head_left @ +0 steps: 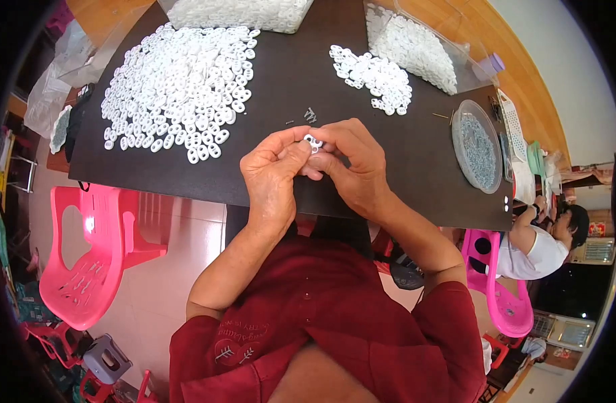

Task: Manually assembling small white plastic components by inserting metal pins and springs into them.

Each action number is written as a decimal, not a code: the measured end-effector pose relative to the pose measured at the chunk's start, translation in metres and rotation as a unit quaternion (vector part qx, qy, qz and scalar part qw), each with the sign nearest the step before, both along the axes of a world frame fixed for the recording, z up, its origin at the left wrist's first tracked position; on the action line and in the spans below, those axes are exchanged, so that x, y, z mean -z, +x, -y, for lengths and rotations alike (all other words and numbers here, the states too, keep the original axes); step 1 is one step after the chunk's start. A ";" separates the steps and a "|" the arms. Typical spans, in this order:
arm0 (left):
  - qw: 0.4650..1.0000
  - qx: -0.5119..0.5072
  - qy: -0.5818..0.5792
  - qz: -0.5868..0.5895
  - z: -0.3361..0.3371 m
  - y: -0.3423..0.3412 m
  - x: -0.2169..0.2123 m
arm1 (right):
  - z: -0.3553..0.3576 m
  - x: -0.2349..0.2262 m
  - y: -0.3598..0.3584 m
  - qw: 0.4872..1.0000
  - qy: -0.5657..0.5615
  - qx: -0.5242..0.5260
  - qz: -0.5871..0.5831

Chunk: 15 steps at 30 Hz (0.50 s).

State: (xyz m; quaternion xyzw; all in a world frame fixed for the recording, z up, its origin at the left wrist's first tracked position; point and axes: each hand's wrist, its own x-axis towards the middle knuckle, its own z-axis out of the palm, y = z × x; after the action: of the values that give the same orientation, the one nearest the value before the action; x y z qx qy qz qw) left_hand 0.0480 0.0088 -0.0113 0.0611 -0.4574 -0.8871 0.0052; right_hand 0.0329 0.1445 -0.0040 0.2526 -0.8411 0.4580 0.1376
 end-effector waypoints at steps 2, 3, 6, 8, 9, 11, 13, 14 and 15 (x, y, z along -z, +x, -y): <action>1.000 -0.005 0.013 0.018 0.000 0.001 -0.001 | 0.001 0.002 -0.001 0.997 0.015 0.008 -0.072; 1.000 -0.005 0.015 0.015 0.000 0.002 -0.002 | 0.001 0.003 -0.001 0.997 0.015 0.008 -0.073; 1.000 -0.003 0.013 0.000 0.000 0.003 0.000 | 0.001 0.002 -0.001 0.997 0.002 0.010 -0.076; 1.000 -0.002 0.008 -0.011 0.000 0.003 0.003 | 0.004 0.000 0.001 0.997 -0.002 0.016 -0.070; 1.000 -0.004 0.004 -0.027 0.000 0.003 0.005 | 0.004 0.000 0.002 0.997 -0.002 0.017 -0.070; 0.999 -0.005 -0.001 -0.043 0.001 0.003 0.008 | 0.005 -0.002 0.004 0.999 -0.035 0.024 -0.026; 0.998 -0.005 -0.023 -0.061 0.002 0.003 0.009 | 0.006 -0.002 0.004 0.999 -0.035 0.025 -0.028; 0.998 -0.003 -0.023 -0.062 0.003 0.003 0.010 | 0.006 -0.002 0.004 0.999 -0.035 0.025 -0.031; 0.997 -0.003 -0.025 -0.072 0.003 0.003 0.011 | 0.006 -0.001 0.005 0.999 -0.036 0.026 -0.032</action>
State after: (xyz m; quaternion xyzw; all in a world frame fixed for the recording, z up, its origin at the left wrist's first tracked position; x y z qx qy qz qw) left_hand 0.0513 0.0057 -0.0221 -0.0020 -0.4775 -0.8776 0.0423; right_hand 0.0377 0.1385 -0.0029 0.2398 -0.8258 0.4756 0.1853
